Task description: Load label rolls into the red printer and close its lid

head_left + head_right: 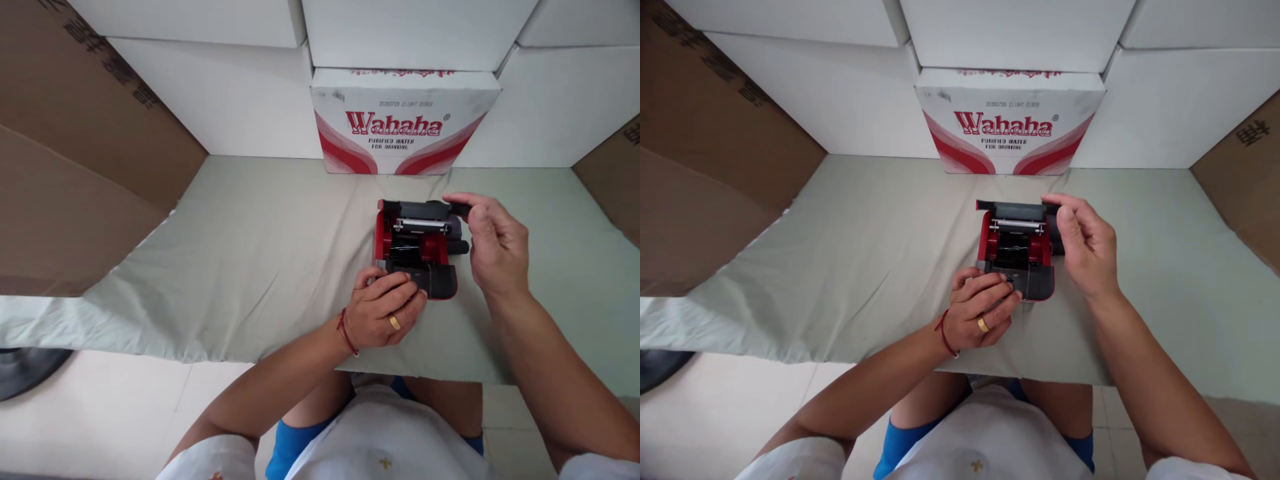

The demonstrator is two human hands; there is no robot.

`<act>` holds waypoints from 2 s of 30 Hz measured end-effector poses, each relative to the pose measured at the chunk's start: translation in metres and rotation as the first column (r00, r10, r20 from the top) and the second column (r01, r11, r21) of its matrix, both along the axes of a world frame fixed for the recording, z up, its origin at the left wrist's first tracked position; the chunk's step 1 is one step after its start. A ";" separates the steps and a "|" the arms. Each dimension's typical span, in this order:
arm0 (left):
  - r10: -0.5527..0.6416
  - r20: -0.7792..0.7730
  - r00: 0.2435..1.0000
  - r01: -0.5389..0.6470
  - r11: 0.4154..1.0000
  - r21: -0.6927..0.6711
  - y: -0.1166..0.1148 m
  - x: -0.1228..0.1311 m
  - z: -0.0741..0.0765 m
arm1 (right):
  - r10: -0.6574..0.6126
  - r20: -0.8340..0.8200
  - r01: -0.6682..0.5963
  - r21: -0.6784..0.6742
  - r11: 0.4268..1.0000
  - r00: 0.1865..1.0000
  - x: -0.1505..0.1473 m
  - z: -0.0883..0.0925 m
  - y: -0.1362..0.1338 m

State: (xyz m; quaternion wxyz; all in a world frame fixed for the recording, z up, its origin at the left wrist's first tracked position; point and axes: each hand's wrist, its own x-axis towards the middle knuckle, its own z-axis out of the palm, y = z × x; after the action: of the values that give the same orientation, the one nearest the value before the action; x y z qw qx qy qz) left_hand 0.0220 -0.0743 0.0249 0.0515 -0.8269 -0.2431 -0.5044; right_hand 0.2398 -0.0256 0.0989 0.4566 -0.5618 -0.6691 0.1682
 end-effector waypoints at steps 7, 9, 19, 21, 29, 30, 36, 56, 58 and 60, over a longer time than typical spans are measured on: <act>0.007 0.014 1.000 -0.007 1.000 -0.002 0.001 0.003 0.003 | 0.190 0.040 -0.194 0.181 0.964 0.981 0.015 -0.029 -0.029; -0.005 0.017 1.000 0.005 1.000 -0.001 0.003 0.003 0.002 | 0.187 0.018 -0.186 0.223 0.957 0.982 0.015 -0.041 -0.030; 0.035 0.239 0.970 0.029 0.965 -0.262 0.023 -0.014 -0.002 | 0.155 -0.056 -0.136 0.255 0.957 0.986 0.009 -0.052 -0.031; 0.030 0.294 0.955 0.084 0.926 -0.368 0.027 -0.016 -0.001 | 0.127 -0.037 -0.114 0.242 0.963 0.991 0.009 -0.052 -0.033; 0.027 0.549 0.836 0.324 0.782 -0.532 0.027 -0.015 -0.006 | 0.156 0.015 -0.151 0.362 0.920 0.988 0.006 -0.051 -0.033; 0.012 0.585 0.811 0.385 0.743 -0.548 0.028 -0.016 -0.007 | 0.160 0.030 -0.160 0.367 0.917 0.987 0.007 -0.051 -0.034; -0.042 0.709 0.704 0.556 0.655 -0.512 0.038 -0.017 -0.012 | 0.183 0.236 -0.267 0.405 0.874 0.954 0.006 -0.049 -0.053; 0.093 0.826 0.556 0.770 0.315 -0.554 0.052 -0.008 -0.024 | 0.161 0.388 -0.352 0.492 0.796 0.907 -0.001 -0.045 -0.064; 0.092 0.828 0.554 0.775 0.306 -0.553 0.052 -0.008 -0.027 | 0.153 0.400 -0.357 0.505 0.786 0.903 0.000 -0.044 -0.064; 0.085 0.832 0.548 0.783 0.298 -0.546 0.053 -0.007 -0.029 | 0.215 0.365 -0.382 0.481 0.789 0.906 0.001 -0.038 -0.063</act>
State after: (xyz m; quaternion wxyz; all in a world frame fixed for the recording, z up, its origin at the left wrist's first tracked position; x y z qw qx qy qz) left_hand 0.0153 -0.0209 -0.0044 -0.6326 -0.4612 -0.2539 -0.5680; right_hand 0.2406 -0.0888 0.0605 0.4602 -0.3138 -0.8295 -0.0415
